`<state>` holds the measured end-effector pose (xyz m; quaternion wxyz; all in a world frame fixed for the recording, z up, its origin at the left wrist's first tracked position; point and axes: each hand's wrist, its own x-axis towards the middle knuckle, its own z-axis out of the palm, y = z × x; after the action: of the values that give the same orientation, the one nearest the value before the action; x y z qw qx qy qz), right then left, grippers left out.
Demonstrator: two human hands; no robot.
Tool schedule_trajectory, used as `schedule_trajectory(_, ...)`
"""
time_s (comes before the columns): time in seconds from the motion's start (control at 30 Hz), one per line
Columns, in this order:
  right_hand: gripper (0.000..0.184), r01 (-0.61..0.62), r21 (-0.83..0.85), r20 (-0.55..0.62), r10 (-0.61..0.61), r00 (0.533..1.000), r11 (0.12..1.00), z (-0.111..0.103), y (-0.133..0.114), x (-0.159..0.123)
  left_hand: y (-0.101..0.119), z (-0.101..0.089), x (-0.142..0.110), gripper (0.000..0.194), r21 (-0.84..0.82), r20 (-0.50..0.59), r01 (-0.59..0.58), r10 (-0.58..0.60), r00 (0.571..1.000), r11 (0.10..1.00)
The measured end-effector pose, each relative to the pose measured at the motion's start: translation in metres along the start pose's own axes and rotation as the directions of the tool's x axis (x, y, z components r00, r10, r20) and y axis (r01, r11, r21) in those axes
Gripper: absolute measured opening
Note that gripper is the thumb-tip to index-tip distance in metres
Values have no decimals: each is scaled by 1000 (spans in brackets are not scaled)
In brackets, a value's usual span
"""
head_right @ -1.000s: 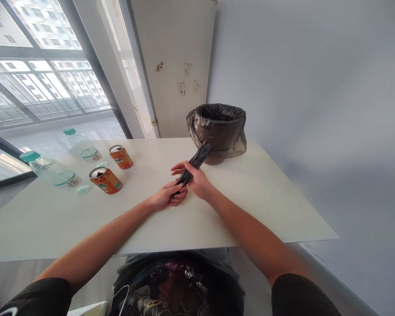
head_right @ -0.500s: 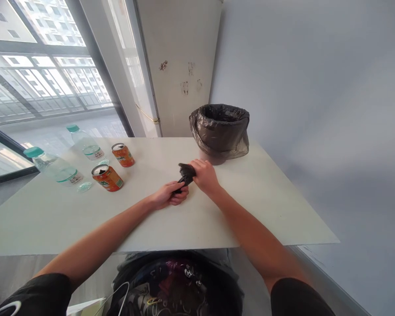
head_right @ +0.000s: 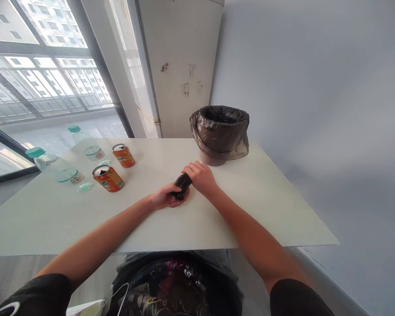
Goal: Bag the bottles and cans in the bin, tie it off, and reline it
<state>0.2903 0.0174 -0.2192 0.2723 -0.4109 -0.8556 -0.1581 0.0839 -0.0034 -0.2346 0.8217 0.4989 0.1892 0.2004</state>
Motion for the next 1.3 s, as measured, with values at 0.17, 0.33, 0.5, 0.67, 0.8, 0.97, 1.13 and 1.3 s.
schedule_trajectory(0.17, 31, -67, 49, 10, 67, 998, 997, -3, 4, 0, -2, 4, 3, 31, 17, -100, 21, -20, 995, 1000)
schedule_trajectory(0.33, 31, -149, 151, 15, 148, 989, 977, -2, 6, -1, -2, 8, 7, 31, 63, -217, 7, 7, 976, 998)
schedule_trajectory(0.5, 30, -175, 197, -2, 179, 984, 965, -1, 8, -3, 2, 8, 5, 35, 44, -205, 5, 4, 979, 999)
schedule_trajectory(0.67, 19, -204, 377, 20, 213, 977, 904, -5, 12, -4, 4, 9, 4, 36, 15, -227, -26, 29, 973, 1000)
schedule_trajectory(0.8, 49, -286, 715, 170, 238, 956, 639, -6, 12, -3, 3, 7, 6, 31, 24, -348, -100, 103, 932, 995)
schedule_trajectory(0.97, 49, -521, 843, 475, 272, 837, 132, -4, 1, 1, 0, 6, 7, 34, 141, -278, -65, 103, 955, 988)
schedule_trajectory(1.13, 53, -530, 818, 423, 392, 817, 222, 2, -5, 3, -2, 6, 9, 39, 254, -428, -93, 198, 882, 963)
schedule_trajectory(1.3, 47, -450, 759, 150, 546, 824, 471, 11, -12, 1, -7, 5, 11, 60, 391, -601, -139, 367, 710, 910)
